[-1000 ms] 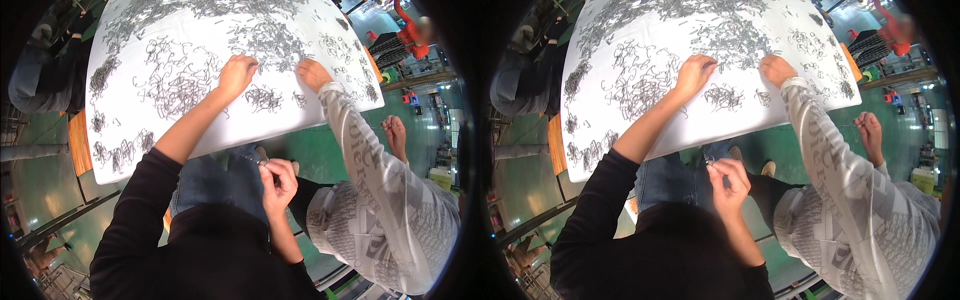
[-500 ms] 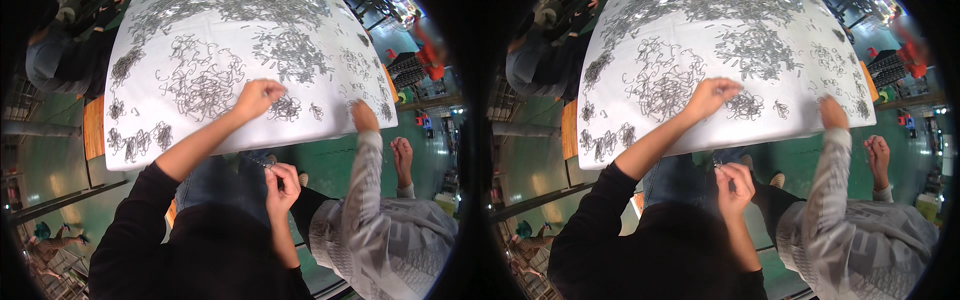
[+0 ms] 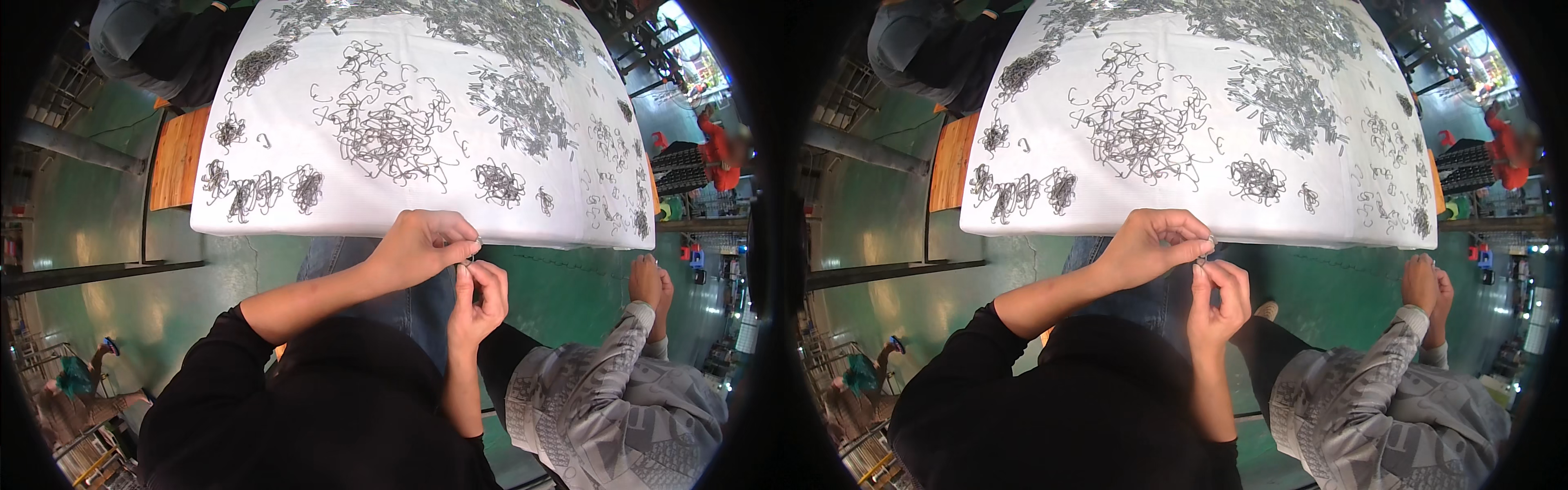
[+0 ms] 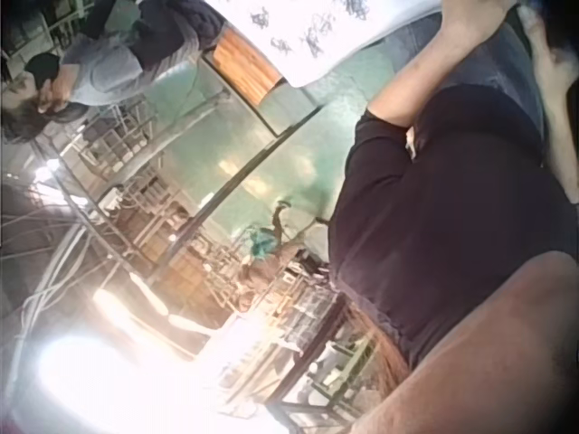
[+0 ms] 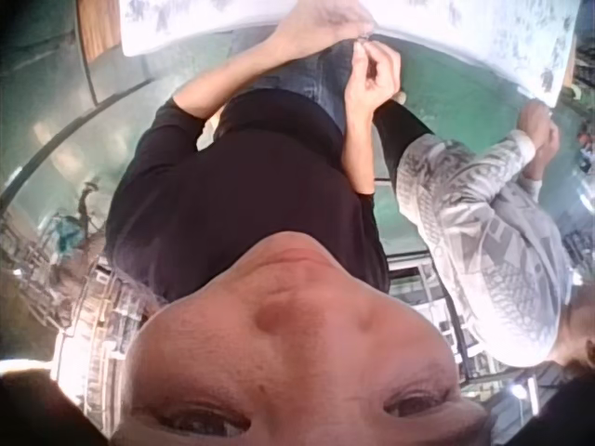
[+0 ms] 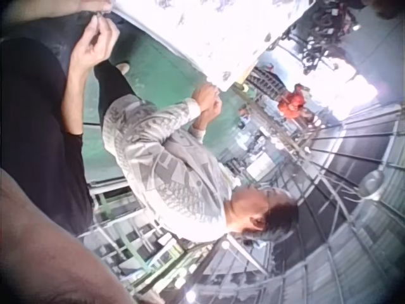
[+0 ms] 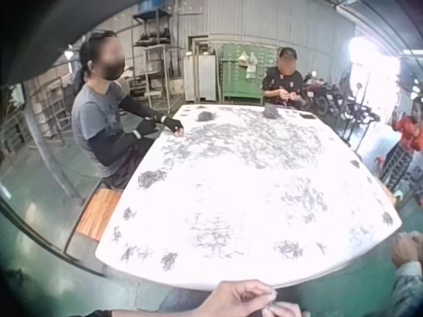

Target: The person sorts small metal paperclips on a large white sheet, picking them up and placing them into small piles. Another person works alongside at the same table, also handling paperclips. The camera wearer occasionally reaches toward a nearby metal rack.

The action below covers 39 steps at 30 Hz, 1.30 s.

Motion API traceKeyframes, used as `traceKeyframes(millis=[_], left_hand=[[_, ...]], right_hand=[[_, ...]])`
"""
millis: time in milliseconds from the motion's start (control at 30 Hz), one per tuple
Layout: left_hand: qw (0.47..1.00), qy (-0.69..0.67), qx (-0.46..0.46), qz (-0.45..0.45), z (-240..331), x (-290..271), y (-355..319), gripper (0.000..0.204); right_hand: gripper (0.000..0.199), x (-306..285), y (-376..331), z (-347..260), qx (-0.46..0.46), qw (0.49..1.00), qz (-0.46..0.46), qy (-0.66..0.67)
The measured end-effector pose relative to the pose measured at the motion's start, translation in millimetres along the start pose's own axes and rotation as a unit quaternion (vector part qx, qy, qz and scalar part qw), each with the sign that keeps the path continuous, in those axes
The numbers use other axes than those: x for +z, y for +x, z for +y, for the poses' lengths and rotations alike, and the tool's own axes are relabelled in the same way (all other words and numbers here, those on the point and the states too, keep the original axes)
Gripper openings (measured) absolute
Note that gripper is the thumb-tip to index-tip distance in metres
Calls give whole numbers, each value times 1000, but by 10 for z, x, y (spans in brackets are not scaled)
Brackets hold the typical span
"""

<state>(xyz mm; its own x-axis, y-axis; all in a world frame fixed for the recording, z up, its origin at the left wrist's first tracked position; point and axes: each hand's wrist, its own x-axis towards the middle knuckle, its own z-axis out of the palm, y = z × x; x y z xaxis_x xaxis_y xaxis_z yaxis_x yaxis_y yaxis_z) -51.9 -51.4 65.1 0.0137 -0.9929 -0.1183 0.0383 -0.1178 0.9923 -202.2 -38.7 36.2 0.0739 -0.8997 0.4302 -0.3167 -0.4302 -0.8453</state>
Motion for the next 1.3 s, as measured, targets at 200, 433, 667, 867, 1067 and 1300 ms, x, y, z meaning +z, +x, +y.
traceKeyframes(millis=[200,433,667,867,1067,1300], left_hand=[[999,24,-19,12,11,-8,-99,13],[985,49,152,58,-199,21,-145,11],[975,75,197,77,-437,-28,-150,13],[970,93,214,74,-564,-89,-145,12],[962,104,237,85,-614,-129,-134,9],[962,102,238,91,-606,-173,-176,12]], right_hand=[[9,25,-65,36,-23,999,4,-38],[11,46,-135,148,-10,996,-31,-79],[12,90,345,369,105,994,-1,-33],[16,1141,1697,609,-14,963,-250,-98],[21,2082,2227,506,133,837,-324,-421],[26,2186,2211,749,45,792,-393,-465]])
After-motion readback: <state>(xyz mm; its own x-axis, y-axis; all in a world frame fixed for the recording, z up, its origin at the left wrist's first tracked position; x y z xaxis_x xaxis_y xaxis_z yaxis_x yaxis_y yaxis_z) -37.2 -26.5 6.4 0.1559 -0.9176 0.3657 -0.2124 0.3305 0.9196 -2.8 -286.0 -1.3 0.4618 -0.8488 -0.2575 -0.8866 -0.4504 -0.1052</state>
